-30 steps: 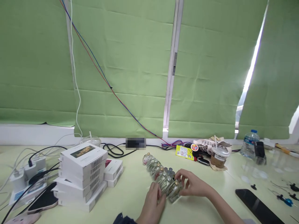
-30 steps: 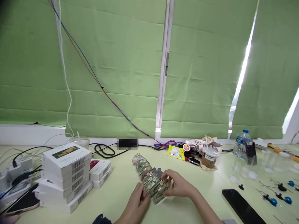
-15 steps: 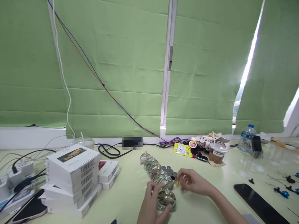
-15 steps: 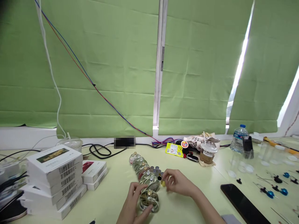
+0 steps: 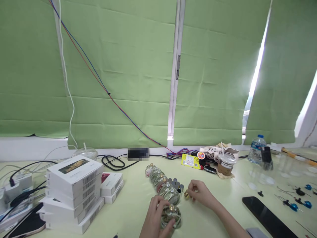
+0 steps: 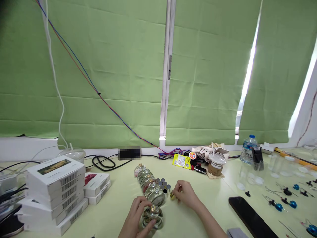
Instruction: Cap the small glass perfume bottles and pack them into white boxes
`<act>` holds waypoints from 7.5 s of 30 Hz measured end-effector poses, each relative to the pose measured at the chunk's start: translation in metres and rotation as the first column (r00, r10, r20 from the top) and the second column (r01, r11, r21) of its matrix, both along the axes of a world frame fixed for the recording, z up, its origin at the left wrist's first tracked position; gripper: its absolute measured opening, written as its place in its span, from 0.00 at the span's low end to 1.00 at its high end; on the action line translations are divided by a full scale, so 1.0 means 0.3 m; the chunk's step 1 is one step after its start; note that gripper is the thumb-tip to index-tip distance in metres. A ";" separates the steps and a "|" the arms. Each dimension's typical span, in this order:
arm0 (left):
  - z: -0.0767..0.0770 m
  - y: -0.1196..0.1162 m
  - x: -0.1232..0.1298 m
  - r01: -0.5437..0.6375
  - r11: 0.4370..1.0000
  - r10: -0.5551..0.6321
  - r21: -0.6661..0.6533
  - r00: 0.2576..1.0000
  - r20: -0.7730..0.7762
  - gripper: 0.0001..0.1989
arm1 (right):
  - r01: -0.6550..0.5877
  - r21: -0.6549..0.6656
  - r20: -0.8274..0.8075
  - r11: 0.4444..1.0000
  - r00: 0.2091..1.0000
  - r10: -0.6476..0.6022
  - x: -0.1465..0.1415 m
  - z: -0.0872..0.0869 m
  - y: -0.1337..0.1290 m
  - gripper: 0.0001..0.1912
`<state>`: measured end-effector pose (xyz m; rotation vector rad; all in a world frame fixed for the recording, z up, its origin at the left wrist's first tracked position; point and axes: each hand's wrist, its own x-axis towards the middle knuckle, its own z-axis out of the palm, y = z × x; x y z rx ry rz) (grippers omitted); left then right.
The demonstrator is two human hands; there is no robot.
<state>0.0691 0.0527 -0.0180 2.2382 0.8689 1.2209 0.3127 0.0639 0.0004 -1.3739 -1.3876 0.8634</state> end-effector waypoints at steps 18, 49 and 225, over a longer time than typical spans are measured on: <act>0.024 -0.008 0.002 0.082 0.996 -0.082 0.017 0.997 -0.013 0.08 | 0.259 -0.040 0.178 0.965 0.952 -0.249 -0.031 -0.009 0.009 0.19; -0.028 0.012 -0.024 0.185 0.982 -0.186 -0.025 0.977 -0.104 0.16 | -0.123 -0.262 -0.486 0.957 0.874 -0.021 0.008 0.101 -0.023 0.09; 0.054 -0.025 -0.014 0.220 0.973 -0.216 0.065 0.974 -0.067 0.17 | -0.438 0.110 -0.184 0.892 0.873 0.451 -0.197 0.207 -0.192 0.17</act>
